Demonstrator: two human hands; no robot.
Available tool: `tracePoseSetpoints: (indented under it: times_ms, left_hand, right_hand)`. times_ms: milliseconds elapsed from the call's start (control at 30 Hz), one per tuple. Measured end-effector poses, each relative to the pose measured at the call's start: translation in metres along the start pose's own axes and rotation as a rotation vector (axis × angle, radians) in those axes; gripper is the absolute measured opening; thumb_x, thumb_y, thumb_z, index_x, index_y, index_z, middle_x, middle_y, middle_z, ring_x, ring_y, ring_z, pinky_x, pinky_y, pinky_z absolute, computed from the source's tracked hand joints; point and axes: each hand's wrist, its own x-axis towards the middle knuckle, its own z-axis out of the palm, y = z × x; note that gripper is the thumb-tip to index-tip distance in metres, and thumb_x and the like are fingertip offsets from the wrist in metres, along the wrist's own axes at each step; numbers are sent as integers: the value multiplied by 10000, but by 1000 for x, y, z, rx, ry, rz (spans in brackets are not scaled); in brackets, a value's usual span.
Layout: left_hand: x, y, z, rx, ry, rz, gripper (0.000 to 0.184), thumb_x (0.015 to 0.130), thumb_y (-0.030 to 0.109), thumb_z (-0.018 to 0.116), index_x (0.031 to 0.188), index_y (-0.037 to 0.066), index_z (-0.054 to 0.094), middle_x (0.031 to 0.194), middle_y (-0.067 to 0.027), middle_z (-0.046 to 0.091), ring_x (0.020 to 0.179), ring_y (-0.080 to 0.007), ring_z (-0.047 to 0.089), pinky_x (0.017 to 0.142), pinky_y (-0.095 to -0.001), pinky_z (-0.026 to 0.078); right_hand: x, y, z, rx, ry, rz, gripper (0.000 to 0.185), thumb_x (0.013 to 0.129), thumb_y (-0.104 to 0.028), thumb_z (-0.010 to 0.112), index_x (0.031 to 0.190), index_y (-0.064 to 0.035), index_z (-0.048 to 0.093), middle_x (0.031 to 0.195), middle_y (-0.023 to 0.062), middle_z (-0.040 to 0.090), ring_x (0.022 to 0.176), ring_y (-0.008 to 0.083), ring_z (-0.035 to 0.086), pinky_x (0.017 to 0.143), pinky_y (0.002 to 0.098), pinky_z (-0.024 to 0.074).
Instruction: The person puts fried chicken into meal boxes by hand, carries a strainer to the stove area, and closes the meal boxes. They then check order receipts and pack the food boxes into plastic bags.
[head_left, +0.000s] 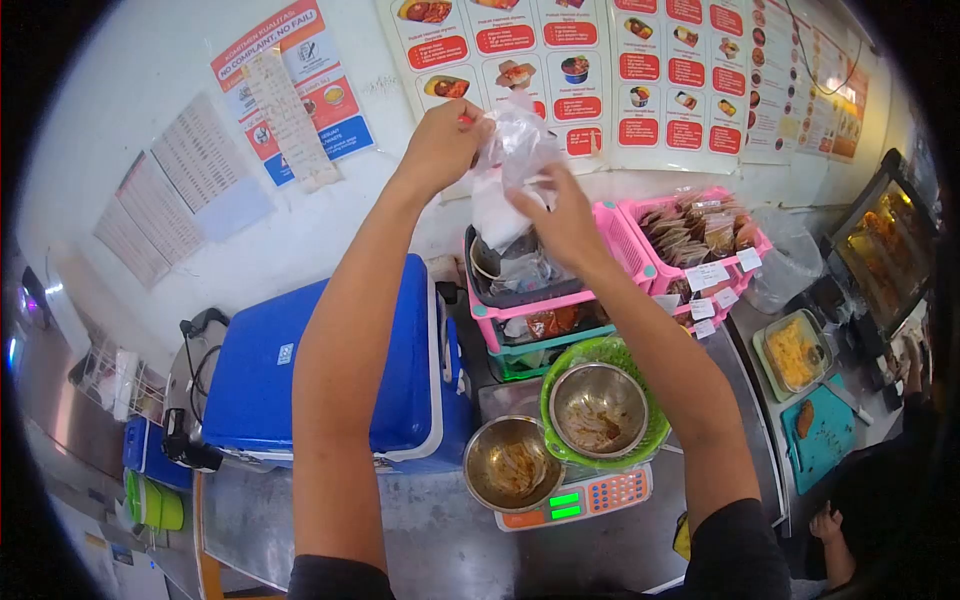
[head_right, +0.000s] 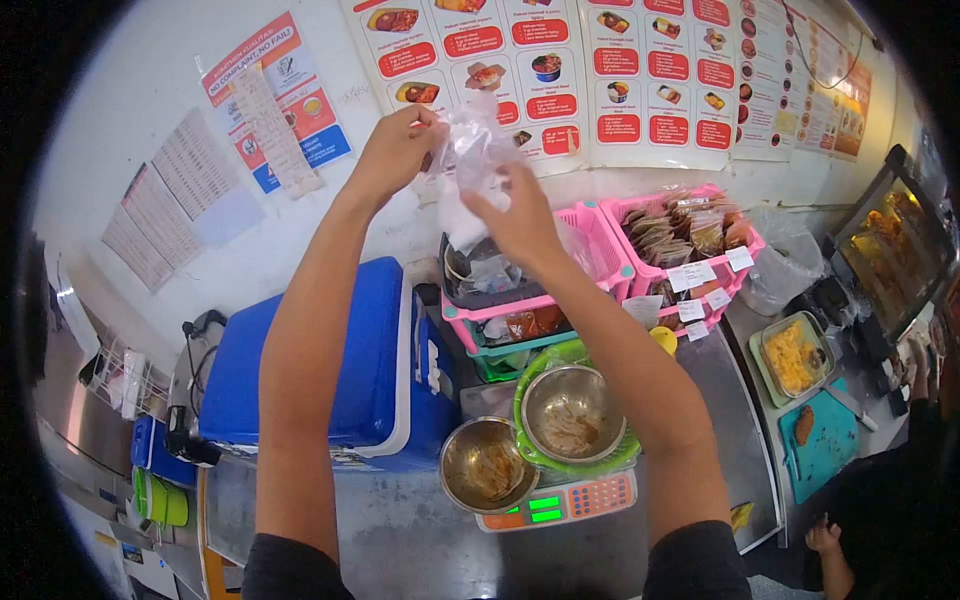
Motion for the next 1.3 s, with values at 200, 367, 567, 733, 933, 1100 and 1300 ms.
tracePoseSetpoints:
  times_ms: [200,367,567,733,933,1100,1300]
  left_hand:
    - [-28,9,4,-539,-67,-93,126,869,86,686,962,60,605,890,-24,660,797,-110,602,707,-276,491]
    - [-31,-12,-5,-612,19,-159,211,854,59,690,1053,51,619,898,-21,664,824,-108,603,722,-274,485]
    - [-33,-21,5,-218,21,2,405,815,130,744,1182,37,602,977,-43,639,873,-133,594,747,-279,486]
    - [-44,2,39,-49,29,209,480,792,271,779,1186,51,616,980,-57,631,909,-187,599,865,-326,476]
    - [-39,2,67,-151,-63,280,319,770,274,792,951,31,691,895,-87,688,888,-197,617,818,-335,480]
    - [-49,34,97,-341,-142,266,229,813,151,745,966,10,649,854,-56,666,837,-137,614,815,-303,481]
    - [-39,64,137,-346,-109,341,147,804,75,743,886,21,634,779,-34,642,735,-109,595,717,-259,483]
  right_hand:
    - [30,-32,-38,1064,-5,430,417,849,-200,732,1181,-3,575,1088,131,624,937,191,626,761,336,523]
    - [31,-17,-63,711,116,449,270,866,-140,702,1075,16,635,984,120,669,854,206,653,735,353,541]
    - [20,-18,-71,672,116,439,326,820,-81,744,1104,20,620,1021,113,677,928,202,644,773,347,523]
    - [20,-16,-72,601,75,395,274,767,-58,781,989,58,670,918,131,700,849,192,673,686,322,547]
    - [15,-19,-82,555,14,381,331,747,-133,823,981,47,674,875,105,689,806,153,653,669,299,528]
    - [6,-19,-113,548,45,388,325,770,-181,818,987,13,673,873,91,687,773,140,644,639,282,517]
    - [-15,3,-150,814,132,366,244,807,-186,794,937,-26,663,816,50,665,665,116,618,590,263,513]
